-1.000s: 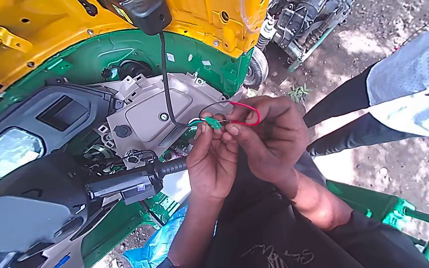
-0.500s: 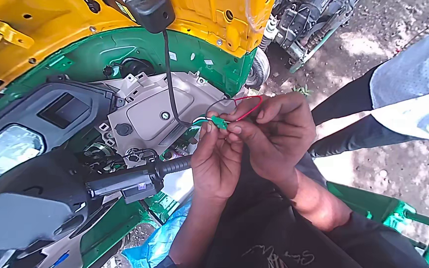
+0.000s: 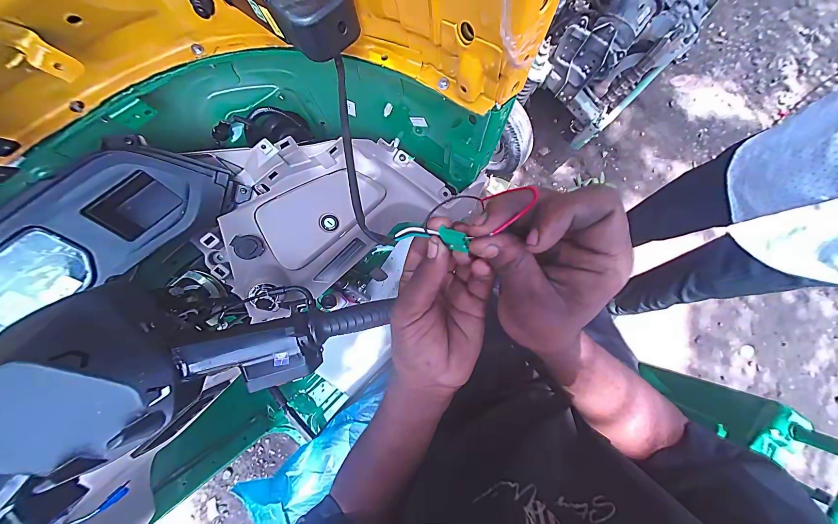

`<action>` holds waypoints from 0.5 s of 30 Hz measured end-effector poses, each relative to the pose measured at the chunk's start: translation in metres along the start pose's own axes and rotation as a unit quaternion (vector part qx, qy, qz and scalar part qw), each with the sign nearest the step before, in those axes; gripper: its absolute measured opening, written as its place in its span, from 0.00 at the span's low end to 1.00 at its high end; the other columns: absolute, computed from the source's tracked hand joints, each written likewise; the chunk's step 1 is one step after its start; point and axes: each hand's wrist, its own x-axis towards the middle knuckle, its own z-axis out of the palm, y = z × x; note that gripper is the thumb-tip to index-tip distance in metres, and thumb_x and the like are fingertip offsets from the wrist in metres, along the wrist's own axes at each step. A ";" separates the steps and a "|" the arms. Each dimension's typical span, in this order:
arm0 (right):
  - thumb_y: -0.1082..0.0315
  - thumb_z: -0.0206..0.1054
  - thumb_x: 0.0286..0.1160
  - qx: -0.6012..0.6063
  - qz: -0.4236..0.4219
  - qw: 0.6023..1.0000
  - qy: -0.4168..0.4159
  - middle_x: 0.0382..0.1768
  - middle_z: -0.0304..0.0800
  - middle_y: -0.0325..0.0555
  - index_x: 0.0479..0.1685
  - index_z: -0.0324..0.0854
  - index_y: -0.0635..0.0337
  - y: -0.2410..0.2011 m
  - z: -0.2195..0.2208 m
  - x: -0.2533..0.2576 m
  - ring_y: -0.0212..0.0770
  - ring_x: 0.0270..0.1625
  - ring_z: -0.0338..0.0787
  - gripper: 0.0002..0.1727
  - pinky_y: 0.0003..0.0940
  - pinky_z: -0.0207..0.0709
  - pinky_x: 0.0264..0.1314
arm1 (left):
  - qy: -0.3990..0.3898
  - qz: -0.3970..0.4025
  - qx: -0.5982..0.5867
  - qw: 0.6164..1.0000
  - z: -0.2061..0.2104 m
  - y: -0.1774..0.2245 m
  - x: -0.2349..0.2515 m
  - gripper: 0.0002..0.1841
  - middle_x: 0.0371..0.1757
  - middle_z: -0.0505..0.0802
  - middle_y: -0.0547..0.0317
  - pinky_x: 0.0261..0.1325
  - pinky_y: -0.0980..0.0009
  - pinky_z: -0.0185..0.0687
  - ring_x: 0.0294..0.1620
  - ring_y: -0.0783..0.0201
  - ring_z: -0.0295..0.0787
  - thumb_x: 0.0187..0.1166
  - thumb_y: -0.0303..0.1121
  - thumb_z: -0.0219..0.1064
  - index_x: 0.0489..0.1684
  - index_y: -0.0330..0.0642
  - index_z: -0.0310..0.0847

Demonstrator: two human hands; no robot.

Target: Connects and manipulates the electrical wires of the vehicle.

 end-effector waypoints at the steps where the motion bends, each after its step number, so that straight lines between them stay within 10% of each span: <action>1: 0.82 0.74 0.70 -0.002 -0.001 1.000 0.001 0.37 0.90 0.48 0.42 0.75 0.60 0.000 0.000 0.000 0.40 0.42 0.94 0.13 0.35 0.91 0.47 | 0.000 -0.001 -0.001 1.000 0.000 0.000 0.000 0.11 0.50 0.92 0.45 0.55 0.65 0.91 0.50 0.57 0.93 0.88 0.29 0.61 0.60 0.37 0.82; 15: 0.81 0.76 0.69 0.027 -0.004 1.000 0.006 0.34 0.89 0.48 0.38 0.74 0.59 0.007 0.001 0.001 0.41 0.40 0.94 0.13 0.37 0.91 0.45 | -0.004 0.009 0.009 1.000 -0.002 -0.001 0.002 0.11 0.51 0.91 0.46 0.56 0.65 0.90 0.52 0.58 0.92 0.87 0.29 0.61 0.60 0.37 0.82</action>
